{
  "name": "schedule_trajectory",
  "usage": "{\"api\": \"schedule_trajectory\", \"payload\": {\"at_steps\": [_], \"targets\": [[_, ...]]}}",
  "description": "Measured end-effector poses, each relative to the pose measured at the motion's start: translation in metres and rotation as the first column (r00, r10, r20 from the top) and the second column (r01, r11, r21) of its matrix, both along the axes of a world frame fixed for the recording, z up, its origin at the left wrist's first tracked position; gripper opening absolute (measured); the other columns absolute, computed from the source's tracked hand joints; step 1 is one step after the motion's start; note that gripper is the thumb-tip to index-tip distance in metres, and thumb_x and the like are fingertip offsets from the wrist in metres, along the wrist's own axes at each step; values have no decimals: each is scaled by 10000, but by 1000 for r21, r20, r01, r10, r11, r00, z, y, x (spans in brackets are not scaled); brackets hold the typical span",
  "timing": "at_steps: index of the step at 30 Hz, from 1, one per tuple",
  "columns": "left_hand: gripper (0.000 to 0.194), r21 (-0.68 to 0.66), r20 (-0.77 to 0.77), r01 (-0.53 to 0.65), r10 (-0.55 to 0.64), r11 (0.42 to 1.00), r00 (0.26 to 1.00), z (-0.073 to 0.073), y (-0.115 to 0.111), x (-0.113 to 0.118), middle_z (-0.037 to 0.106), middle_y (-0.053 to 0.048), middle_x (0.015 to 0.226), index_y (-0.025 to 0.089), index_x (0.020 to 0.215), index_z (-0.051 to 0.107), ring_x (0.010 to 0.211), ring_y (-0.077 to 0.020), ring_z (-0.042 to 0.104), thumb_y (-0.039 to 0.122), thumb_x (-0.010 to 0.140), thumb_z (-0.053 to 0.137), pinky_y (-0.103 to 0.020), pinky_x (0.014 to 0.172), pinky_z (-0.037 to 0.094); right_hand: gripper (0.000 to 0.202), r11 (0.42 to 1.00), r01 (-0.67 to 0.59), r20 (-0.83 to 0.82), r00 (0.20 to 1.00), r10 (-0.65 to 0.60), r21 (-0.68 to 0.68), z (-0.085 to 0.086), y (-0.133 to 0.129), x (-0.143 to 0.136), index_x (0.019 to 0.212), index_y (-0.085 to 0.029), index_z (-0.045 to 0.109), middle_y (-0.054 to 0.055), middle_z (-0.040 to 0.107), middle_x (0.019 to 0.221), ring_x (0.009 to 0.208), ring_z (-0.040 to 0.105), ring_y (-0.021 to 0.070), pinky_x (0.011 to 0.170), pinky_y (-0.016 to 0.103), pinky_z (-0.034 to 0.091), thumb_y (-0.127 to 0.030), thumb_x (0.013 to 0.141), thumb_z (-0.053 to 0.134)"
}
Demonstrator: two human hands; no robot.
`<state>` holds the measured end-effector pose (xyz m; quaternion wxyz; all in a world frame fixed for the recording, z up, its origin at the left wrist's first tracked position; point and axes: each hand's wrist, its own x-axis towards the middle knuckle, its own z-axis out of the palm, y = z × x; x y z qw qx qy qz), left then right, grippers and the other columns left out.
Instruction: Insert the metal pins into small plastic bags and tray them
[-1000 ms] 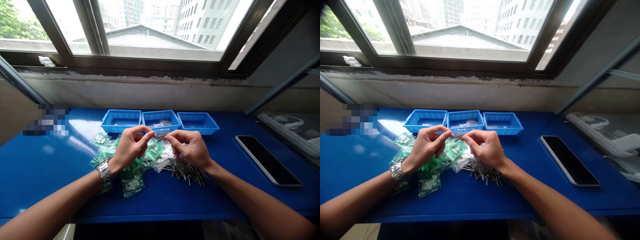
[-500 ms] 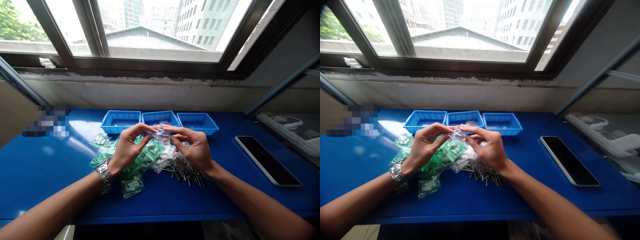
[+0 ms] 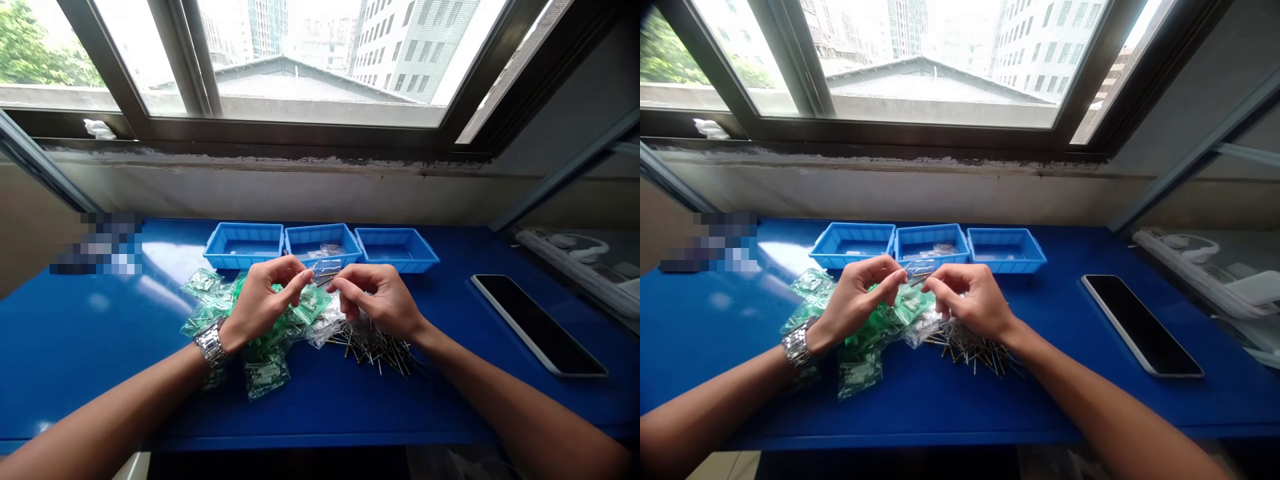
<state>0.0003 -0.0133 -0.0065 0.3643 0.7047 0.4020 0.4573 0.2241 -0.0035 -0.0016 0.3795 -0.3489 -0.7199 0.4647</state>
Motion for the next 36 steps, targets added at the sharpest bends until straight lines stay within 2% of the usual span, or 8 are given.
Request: {"api": "schedule_trajectory", "payload": {"at_steps": [4,10,14,17,20,25,30,36], "targets": [[308,4,7,-13,13,1000,1000,1,0,0,614,7,597,157,828,680,523,-100,567,371,1026,581,-203,493,454,292,994,18,-100,995,-29,-106,-2,8,4,884,-160,752,-8,674,585,440,600,108,433,237,489,-421,977,661],[297,26,2,-10,10,1000,1000,0,0,0,632,4,601,161,845,690,527,-99,585,356,1031,564,-200,500,462,284,965,223,-164,956,-244,-137,-4,25,13,977,-154,774,0,676,596,428,571,93,407,219,461,-422,966,679],[287,52,-25,3,-2,999,1000,-1,0,0,645,7,618,162,832,697,540,-93,610,330,1026,569,-192,516,475,297,961,248,-154,952,-265,-121,1,29,19,1053,-163,774,7,690,614,448,588,104,412,224,462,-430,966,677],[280,60,-26,13,-11,998,1000,0,-1,1,650,8,623,163,830,697,540,-91,616,319,1024,570,-188,515,481,296,966,254,-76,964,-256,-42,11,28,25,1046,-170,778,-9,649,570,430,549,104,406,240,436,-430,976,656],[275,57,-30,18,-16,998,999,-1,-1,1,647,9,622,162,832,697,537,-90,616,316,1023,572,-187,507,477,285,968,221,156,959,-238,115,21,27,35,925,-179,790,-21,598,523,404,488,96,401,260,380,-420,979,648],[269,58,-36,30,-28,998,999,-3,-2,0,656,7,630,156,834,699,535,-90,621,311,1019,580,-185,501,475,293,904,140,493,799,-344,403,28,30,50,800,-206,791,-15,577,502,431,467,109,436,293,320,-424,953,670],[276,57,-47,39,-37,998,998,-1,-2,0,664,6,640,146,834,702,538,-83,622,307,1020,577,-175,503,473,361,949,17,747,612,-259,315,32,29,52,979,-192,831,14,682,604,506,584,138,484,289,390,-510,922,667],[271,44,-57,60,-57,997,997,2,-3,1,683,-5,666,138,841,718,537,-76,621,294,1017,582,-162,493,468,392,943,-56,843,466,-267,329,30,23,44,967,-209,835,28,740,717,589,626,160,514,287,376,-566,867,709]]}}
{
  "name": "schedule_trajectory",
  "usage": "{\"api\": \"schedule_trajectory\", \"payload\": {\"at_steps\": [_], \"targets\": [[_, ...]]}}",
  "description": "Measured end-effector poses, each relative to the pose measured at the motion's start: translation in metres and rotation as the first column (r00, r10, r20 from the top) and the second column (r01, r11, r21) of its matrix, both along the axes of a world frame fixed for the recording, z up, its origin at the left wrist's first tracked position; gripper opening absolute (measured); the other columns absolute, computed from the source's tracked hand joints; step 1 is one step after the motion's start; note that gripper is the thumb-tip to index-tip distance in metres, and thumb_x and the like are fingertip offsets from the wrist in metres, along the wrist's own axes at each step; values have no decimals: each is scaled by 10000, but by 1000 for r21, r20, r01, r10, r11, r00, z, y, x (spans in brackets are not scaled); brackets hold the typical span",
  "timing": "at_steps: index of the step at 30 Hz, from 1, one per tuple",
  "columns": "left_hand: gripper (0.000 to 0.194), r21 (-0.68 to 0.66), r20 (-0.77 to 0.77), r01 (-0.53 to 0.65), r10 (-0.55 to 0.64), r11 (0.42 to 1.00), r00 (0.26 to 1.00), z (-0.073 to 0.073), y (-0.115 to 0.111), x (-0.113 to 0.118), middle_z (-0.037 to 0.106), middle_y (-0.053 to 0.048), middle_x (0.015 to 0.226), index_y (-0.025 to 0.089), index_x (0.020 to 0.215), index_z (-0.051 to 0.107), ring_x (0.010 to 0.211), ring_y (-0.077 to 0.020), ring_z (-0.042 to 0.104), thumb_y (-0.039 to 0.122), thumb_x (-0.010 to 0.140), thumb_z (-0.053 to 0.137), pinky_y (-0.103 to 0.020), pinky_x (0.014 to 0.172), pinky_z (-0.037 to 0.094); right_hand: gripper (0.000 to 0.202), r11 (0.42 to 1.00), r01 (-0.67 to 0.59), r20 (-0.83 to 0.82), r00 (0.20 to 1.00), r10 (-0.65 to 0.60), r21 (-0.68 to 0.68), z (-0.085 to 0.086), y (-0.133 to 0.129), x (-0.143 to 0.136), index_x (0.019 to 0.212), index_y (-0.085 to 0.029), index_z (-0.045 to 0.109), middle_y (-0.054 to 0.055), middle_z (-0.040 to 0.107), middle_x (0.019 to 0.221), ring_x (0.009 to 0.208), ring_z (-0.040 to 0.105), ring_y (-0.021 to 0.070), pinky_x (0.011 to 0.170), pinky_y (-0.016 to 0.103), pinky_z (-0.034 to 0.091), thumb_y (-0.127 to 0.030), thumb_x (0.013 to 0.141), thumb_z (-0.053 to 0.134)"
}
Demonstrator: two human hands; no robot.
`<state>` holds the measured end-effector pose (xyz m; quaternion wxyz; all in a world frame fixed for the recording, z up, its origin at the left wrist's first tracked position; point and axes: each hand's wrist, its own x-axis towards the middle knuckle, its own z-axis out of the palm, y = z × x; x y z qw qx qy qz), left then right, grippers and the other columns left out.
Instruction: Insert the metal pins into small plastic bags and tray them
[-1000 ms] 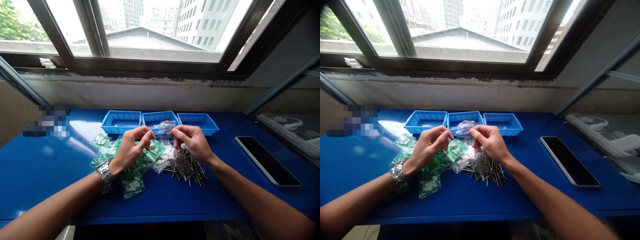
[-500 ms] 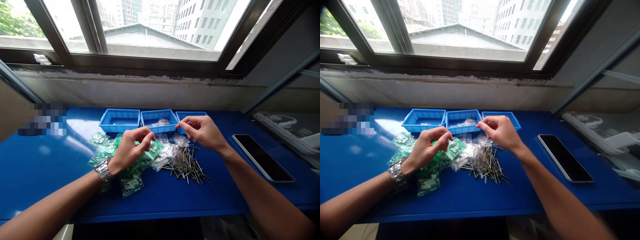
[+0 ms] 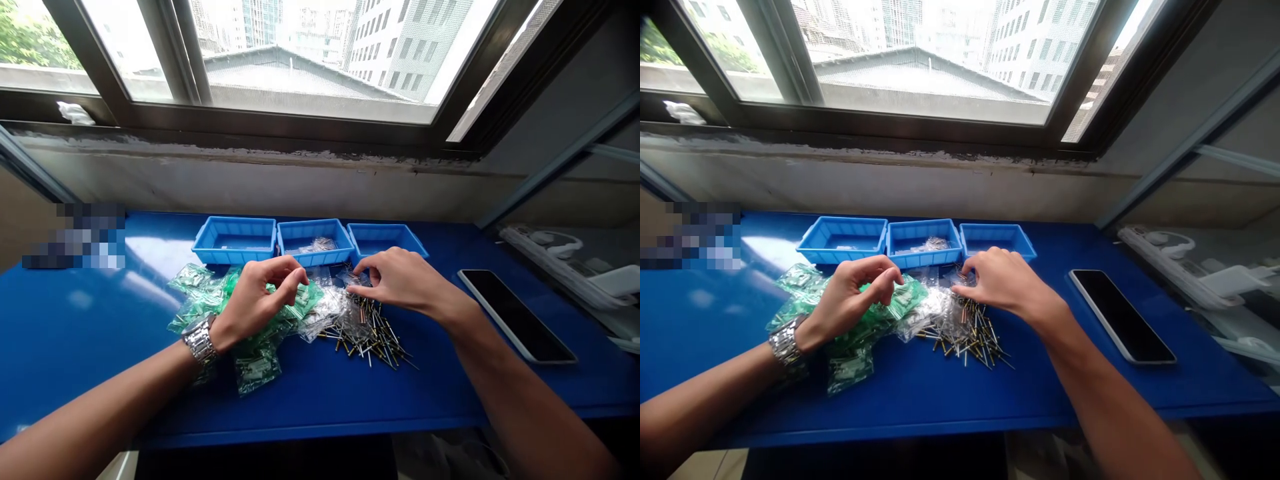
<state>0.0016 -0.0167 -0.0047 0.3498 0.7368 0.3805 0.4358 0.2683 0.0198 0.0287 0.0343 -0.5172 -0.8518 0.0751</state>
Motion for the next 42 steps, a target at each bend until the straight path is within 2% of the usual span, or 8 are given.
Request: {"api": "schedule_trajectory", "payload": {"at_steps": [7,12,18,22,25,32,38,42], "targets": [[297,-4,-9,5,-5,1000,1000,0,-1,-1,668,-4,624,134,839,714,532,-85,620,322,1023,574,-170,486,459,233,999,-17,-30,999,19,41,-4,1,1,855,-221,829,10,725,668,560,608,139,503,285,346,-396,911,684],[288,0,-10,8,-8,1000,1000,0,-1,0,667,-4,630,137,830,715,539,-82,614,311,1018,584,-170,495,460,211,996,-35,-283,958,56,78,-3,0,0,815,-200,811,1,692,609,514,589,115,488,271,398,-282,927,653],[233,-66,65,-47,51,997,997,-5,2,0,598,21,632,155,948,676,530,-80,556,354,1026,583,-167,482,471,226,991,-90,-736,677,-13,-100,-2,-9,-14,906,-178,779,2,678,612,459,588,106,427,246,456,-355,972,655],[254,-108,66,-32,40,994,997,-6,2,1,619,18,693,175,1127,648,530,-91,568,399,1010,615,-180,467,491,190,956,-190,-859,502,-101,-223,-12,-10,-24,999,-176,718,6,711,692,475,643,105,416,217,477,-356,985,660],[266,-99,49,-16,21,995,999,-5,2,1,628,14,690,172,1131,664,530,-96,579,402,1001,631,-193,481,504,184,922,-272,-886,444,-133,-275,-21,-11,-31,1044,-189,665,22,747,773,518,697,124,405,199,475,-366,990,661],[218,-21,13,-26,27,999,1000,-5,0,1,634,4,630,155,915,713,518,-94,553,352,990,659,-201,478,467,194,860,-372,-875,457,-159,-350,-33,-16,-42,1049,-201,622,49,778,868,617,764,167,433,201,515,-377,984,672],[182,5,-3,-62,62,998,998,-5,0,2,617,18,600,154,900,705,499,-85,539,321,972,687,-193,458,451,201,947,-250,-837,546,-35,-203,-33,-18,-43,970,-173,746,34,762,801,624,735,140,531,228,561,-365,969,690],[179,17,16,-73,72,997,997,-5,1,1,616,22,584,154,933,730,482,-85,545,329,964,704,-194,449,464,218,981,-164,-831,557,8,-101,-30,-20,-43,965,-174,804,36,759,755,564,680,126,513,248,550,-370,953,709]]}}
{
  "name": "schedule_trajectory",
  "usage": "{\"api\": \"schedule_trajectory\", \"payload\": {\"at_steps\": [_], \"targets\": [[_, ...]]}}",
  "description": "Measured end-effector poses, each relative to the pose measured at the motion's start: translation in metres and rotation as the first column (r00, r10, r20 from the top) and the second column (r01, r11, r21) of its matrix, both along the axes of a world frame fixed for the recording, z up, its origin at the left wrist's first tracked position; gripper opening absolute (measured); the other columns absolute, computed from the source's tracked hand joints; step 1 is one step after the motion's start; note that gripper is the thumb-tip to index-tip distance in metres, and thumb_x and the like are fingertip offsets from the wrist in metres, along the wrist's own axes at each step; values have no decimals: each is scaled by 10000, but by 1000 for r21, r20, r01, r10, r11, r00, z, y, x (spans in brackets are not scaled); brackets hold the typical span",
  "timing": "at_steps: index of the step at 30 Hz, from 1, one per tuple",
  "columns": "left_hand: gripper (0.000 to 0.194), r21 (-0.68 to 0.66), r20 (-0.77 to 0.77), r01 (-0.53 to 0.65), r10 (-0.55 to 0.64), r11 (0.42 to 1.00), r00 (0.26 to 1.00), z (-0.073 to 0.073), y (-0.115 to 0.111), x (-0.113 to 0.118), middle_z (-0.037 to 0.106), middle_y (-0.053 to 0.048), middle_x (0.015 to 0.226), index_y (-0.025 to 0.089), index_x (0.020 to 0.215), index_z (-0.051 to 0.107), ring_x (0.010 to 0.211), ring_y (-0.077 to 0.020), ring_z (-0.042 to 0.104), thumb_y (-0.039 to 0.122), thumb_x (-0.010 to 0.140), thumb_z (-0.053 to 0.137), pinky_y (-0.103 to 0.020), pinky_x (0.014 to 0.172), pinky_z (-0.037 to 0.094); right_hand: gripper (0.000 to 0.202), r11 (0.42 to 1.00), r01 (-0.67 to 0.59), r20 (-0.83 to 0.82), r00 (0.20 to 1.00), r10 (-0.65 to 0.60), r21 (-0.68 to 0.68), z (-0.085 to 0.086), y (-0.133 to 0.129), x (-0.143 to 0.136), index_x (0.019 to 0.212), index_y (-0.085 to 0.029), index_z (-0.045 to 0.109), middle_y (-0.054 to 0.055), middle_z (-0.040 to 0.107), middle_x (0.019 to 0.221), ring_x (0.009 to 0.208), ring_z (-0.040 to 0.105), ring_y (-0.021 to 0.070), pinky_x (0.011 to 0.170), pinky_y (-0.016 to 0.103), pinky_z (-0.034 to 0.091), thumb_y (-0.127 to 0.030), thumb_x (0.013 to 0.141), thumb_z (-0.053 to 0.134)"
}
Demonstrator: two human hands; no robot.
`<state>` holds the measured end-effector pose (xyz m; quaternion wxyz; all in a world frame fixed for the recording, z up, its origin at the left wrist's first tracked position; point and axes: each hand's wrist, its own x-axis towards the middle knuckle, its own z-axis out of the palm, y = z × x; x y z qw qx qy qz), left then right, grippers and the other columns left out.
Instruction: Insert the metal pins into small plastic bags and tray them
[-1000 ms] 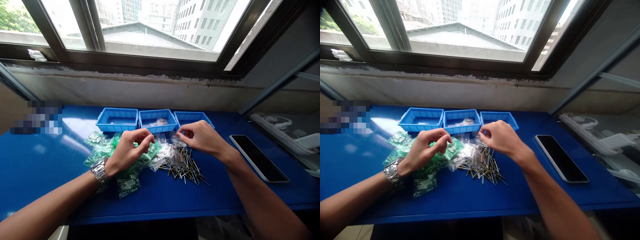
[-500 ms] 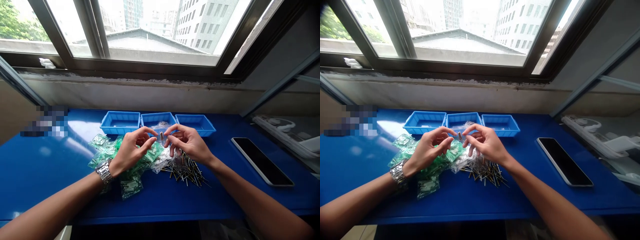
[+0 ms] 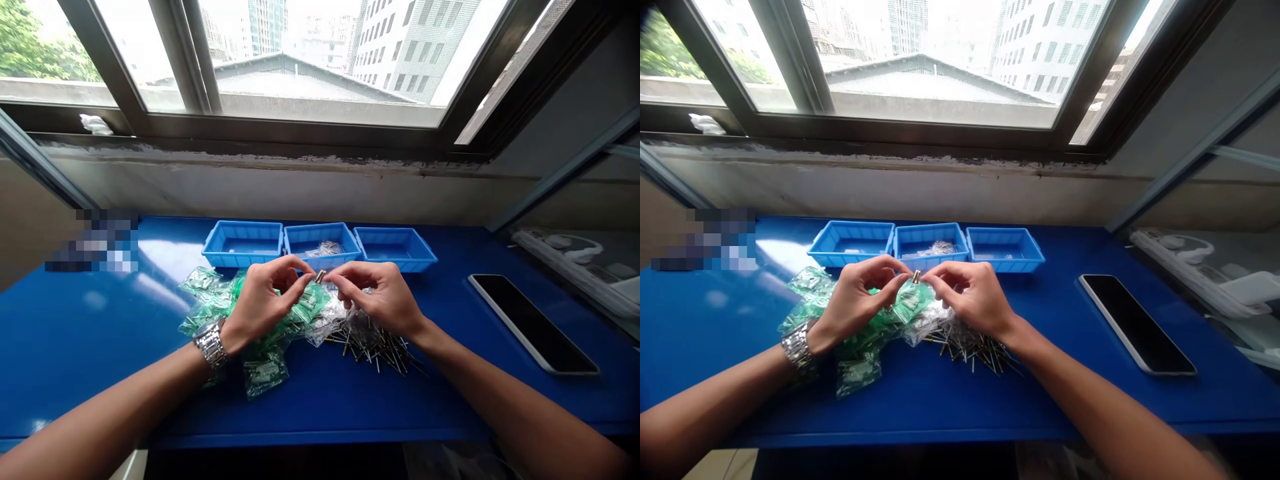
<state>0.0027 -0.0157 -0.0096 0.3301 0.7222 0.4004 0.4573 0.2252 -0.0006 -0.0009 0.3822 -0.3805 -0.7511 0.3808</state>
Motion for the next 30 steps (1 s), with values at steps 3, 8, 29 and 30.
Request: {"api": "schedule_trajectory", "payload": {"at_steps": [3,8,29,30], "targets": [[160,-1,21,3,-3,1000,1000,0,-1,0,673,4,626,162,975,746,508,-98,612,316,965,705,-199,474,522,221,1000,20,-45,999,-20,3,-1,-2,0,1047,-178,811,15,731,652,507,655,128,488,260,552,-351,946,718],[128,18,41,9,-9,1000,999,-1,-2,0,782,-42,833,180,1050,747,651,-129,740,261,983,674,-201,521,597,233,999,33,-132,991,-29,27,-4,-2,1,1140,-197,797,69,820,923,726,781,192,518,269,614,-283,936,724],[262,182,31,-46,41,982,999,-2,-4,0,738,-78,1273,209,1261,654,961,-190,788,204,1000,640,-308,801,686,376,955,68,-48,997,-56,289,1,-8,0,1291,-296,734,35,752,1275,1018,786,257,670,350,691,-176,938,690],[264,188,30,-45,41,981,999,-2,-4,0,737,-80,1273,208,1264,652,963,-192,788,206,1000,641,-311,806,687,372,953,72,-49,997,-60,293,2,-8,0,1287,-297,736,34,755,1270,1019,786,257,671,349,691,-177,938,688]]}}
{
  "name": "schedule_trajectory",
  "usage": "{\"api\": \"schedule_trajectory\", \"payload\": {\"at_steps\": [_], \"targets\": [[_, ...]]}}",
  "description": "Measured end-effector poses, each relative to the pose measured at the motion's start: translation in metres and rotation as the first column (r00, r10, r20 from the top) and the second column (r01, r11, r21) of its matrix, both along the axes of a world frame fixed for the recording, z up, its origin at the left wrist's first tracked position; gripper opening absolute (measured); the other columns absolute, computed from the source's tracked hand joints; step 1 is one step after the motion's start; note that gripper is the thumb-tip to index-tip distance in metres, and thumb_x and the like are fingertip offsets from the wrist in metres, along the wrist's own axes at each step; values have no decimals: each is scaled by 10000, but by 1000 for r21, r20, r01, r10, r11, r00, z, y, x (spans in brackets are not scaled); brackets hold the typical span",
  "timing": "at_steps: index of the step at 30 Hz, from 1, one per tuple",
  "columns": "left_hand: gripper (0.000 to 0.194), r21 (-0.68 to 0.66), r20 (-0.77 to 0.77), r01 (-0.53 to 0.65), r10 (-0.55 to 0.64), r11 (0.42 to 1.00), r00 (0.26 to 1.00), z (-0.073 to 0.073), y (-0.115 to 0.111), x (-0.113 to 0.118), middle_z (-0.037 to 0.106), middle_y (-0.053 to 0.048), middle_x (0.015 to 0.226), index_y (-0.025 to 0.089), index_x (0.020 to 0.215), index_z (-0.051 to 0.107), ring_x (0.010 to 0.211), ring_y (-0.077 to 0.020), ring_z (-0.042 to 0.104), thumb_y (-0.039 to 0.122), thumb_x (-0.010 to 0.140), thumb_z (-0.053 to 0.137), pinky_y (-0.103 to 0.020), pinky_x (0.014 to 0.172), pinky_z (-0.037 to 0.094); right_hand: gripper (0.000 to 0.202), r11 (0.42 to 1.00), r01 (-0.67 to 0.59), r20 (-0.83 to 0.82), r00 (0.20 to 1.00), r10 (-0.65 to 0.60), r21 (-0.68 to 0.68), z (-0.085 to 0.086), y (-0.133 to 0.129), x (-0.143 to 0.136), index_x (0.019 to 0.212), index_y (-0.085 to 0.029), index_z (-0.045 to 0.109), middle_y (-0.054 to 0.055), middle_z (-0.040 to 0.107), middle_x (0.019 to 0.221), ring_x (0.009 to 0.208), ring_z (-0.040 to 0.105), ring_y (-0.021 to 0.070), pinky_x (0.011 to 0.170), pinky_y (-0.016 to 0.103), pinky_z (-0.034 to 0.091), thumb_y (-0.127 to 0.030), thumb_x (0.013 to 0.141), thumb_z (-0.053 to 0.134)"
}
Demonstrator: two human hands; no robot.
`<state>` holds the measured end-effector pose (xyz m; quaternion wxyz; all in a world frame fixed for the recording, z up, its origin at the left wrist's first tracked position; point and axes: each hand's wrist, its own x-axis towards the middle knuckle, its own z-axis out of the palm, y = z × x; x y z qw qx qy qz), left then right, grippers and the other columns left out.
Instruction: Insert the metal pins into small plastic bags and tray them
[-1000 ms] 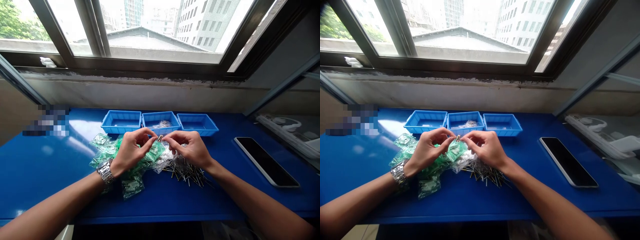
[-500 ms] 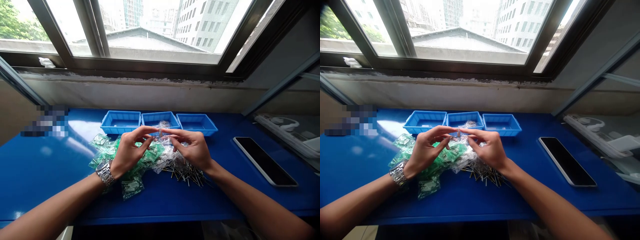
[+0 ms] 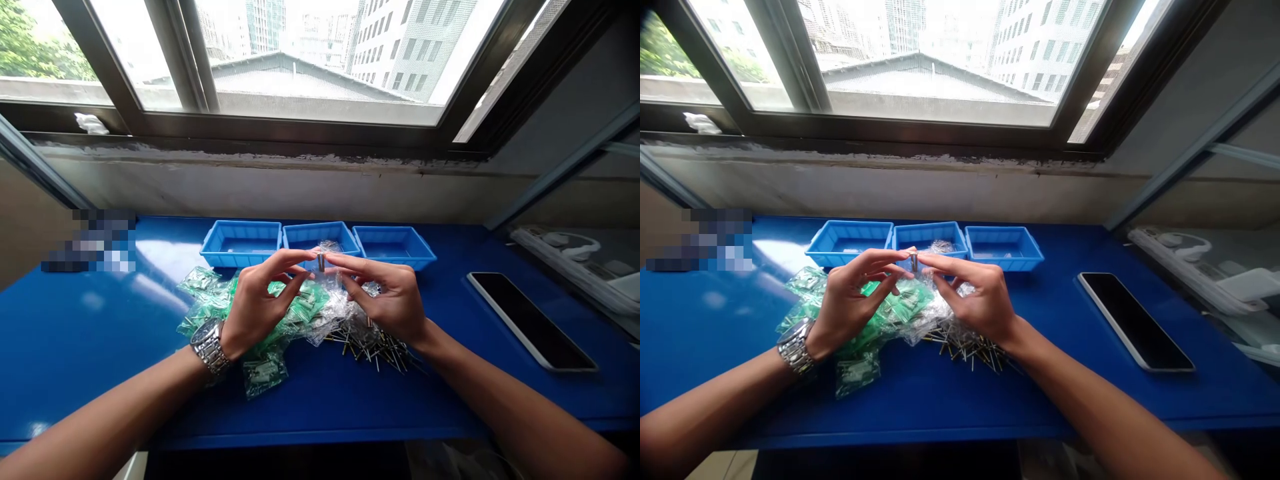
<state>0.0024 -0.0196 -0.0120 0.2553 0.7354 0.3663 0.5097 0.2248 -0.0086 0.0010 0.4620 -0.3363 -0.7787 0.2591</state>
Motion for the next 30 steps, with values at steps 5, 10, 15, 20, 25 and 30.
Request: {"api": "schedule_trajectory", "payload": {"at_steps": [5,10,15,20,25,30], "targets": [[261,6,-6,-2,2,1000,1000,0,0,0,730,-81,1295,215,1262,653,955,-181,785,214,1001,645,-305,804,684,355,1000,5,0,1000,-5,9,1,0,0,1274,-290,743,34,759,1261,1017,786,251,665,340,682,-179,941,693],[253,22,-29,-14,15,1000,999,0,1,-2,753,-54,1230,226,1253,662,926,-153,773,221,1000,657,-284,817,663,347,1000,10,3,1000,-10,5,0,0,2,1271,-290,744,34,771,1235,972,792,233,667,335,677,-189,943,692],[185,29,-66,-20,22,999,998,1,2,-3,777,-47,1114,217,1174,704,922,-160,757,225,997,651,-278,775,644,236,999,44,13,999,-43,-27,0,1,2,1161,-253,800,42,830,976,724,788,194,595,314,655,-269,943,712],[121,-94,-19,42,-44,995,999,3,3,-1,758,-24,843,185,969,729,742,-132,730,291,992,674,-223,629,593,170,997,7,-7,1000,-7,-77,2,2,-1,946,-196,825,20,776,702,554,720,155,516,283,595,-318,945,707],[226,-279,89,123,-102,952,991,4,3,1,625,17,633,158,853,689,523,-76,576,328,997,656,-172,481,485,229,987,17,39,999,-11,-161,3,2,-2,817,-170,772,1,708,589,474,654,126,484,261,536,-306,959,656],[250,-349,122,160,-125,923,985,5,2,1,580,27,574,148,854,688,486,-72,520,355,992,657,-171,457,440,259,964,-20,15,1000,25,-264,2,3,0,805,-166,747,-3,688,585,454,630,121,457,250,519,-344,966,650]]}}
